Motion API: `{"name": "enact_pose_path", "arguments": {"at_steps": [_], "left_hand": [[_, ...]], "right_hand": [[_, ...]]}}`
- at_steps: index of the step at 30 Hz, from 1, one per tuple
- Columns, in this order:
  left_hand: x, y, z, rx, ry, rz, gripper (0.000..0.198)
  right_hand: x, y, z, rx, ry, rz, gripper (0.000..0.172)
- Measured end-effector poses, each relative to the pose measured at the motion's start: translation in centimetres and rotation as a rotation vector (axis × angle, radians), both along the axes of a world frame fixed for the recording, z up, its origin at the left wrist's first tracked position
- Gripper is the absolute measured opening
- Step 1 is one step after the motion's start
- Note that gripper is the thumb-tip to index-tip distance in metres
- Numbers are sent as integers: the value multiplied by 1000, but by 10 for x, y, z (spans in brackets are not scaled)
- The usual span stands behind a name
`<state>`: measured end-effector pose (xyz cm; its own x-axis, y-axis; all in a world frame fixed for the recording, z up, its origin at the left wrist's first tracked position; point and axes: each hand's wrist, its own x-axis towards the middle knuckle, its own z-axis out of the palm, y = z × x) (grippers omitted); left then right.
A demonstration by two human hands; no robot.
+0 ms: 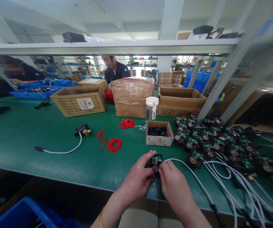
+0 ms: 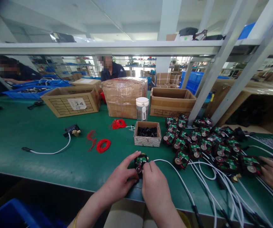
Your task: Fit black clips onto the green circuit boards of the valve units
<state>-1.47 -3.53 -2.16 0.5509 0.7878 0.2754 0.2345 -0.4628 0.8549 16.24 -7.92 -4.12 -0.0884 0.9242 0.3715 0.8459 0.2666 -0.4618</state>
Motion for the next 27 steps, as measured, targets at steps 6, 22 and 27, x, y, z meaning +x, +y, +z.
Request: {"name": "enact_pose_path", "arguments": {"at_steps": [6, 22, 27], "left_hand": [[-5, 0, -3, 142, 148, 25, 29], [3, -20, 36, -209, 18, 282, 9], [6, -18, 37, -261, 12, 326, 8]], "right_hand": [[13, -7, -1, -53, 230, 5, 12], [20, -10, 20, -330, 757, 293, 12], [21, -6, 15, -354, 841, 252, 15]]}}
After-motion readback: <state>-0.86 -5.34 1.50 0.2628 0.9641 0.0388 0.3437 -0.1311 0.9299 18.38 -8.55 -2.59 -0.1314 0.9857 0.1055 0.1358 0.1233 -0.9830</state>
